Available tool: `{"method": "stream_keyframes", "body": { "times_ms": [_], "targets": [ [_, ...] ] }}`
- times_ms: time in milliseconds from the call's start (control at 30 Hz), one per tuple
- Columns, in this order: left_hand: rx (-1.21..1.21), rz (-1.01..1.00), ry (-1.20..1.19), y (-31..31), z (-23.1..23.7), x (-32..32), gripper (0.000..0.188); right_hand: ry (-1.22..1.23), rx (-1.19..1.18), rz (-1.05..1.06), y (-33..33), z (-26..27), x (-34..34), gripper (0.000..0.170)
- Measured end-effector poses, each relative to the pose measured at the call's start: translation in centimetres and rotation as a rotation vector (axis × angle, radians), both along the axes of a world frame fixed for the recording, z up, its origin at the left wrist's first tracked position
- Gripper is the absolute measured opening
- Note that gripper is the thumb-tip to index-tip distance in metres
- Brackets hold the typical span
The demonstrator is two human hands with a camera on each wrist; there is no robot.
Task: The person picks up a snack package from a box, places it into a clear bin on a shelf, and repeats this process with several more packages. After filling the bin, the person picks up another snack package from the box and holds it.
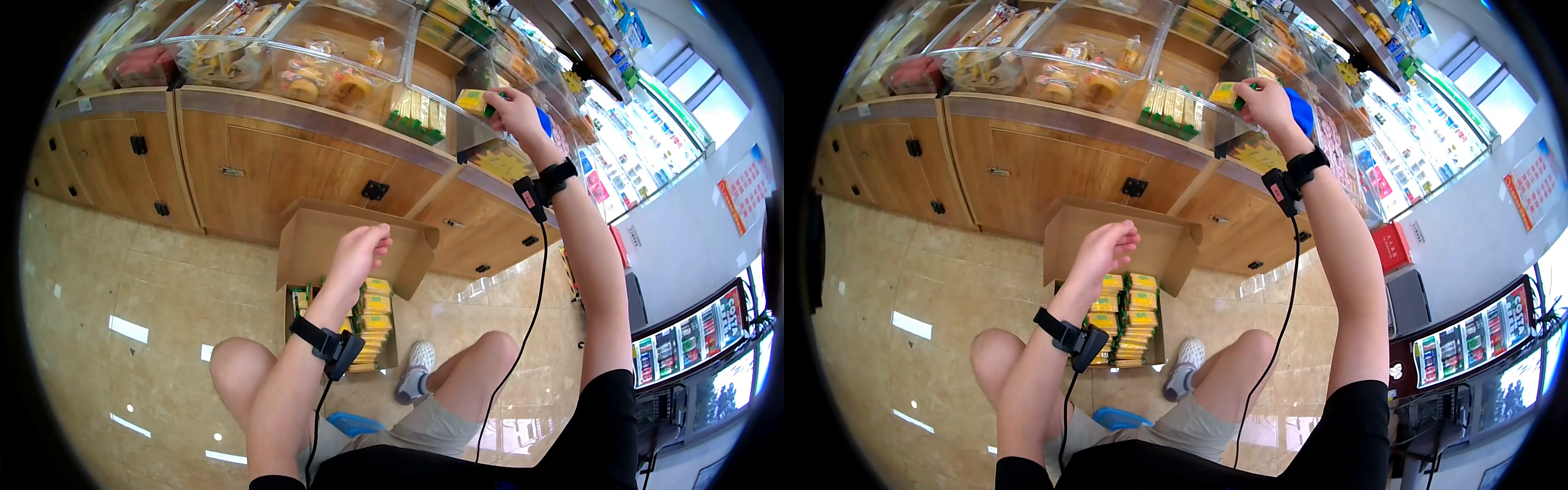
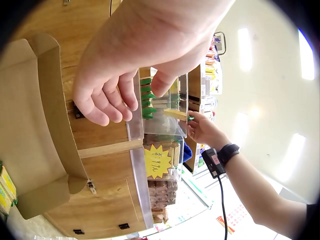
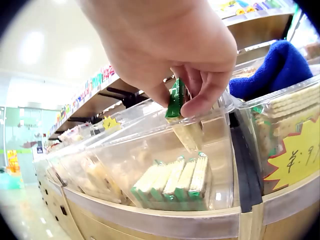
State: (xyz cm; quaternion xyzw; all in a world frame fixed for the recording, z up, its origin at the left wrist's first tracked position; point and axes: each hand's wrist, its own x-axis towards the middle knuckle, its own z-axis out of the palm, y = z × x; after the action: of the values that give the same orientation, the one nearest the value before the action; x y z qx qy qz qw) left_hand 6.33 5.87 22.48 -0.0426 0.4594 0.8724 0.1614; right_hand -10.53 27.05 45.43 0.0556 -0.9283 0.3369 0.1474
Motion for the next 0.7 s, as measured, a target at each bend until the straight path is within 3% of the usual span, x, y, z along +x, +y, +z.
{"method": "stream_keyframes", "body": {
  "times_ms": [267,367,467,667,700],
  "targets": [
    [-0.003,-0.032,0.010,0.3,-0.8,-0.5,0.024,0.130,0.667,-0.019,-0.4,-0.9,-3.0,0.036],
    [0.020,-0.010,0.007,0.5,-0.5,-0.4,0.025,0.116,0.734,-0.005,-0.8,-1.2,-3.8,0.035],
    [0.008,-0.022,0.011,0.5,-0.6,-0.5,0.024,-0.086,0.635,-0.061,-1.5,-1.1,-3.7,0.035],
    [-0.006,-0.041,0.025,0.6,-0.9,-0.7,0.024,-0.258,0.338,-0.057,-1.7,-1.2,-4.2,0.034],
    [-0.006,-0.041,0.026,0.7,-0.8,-0.7,0.024,-0.185,0.521,0.122,-0.5,-1.7,-5.9,0.034]
  ]
}}
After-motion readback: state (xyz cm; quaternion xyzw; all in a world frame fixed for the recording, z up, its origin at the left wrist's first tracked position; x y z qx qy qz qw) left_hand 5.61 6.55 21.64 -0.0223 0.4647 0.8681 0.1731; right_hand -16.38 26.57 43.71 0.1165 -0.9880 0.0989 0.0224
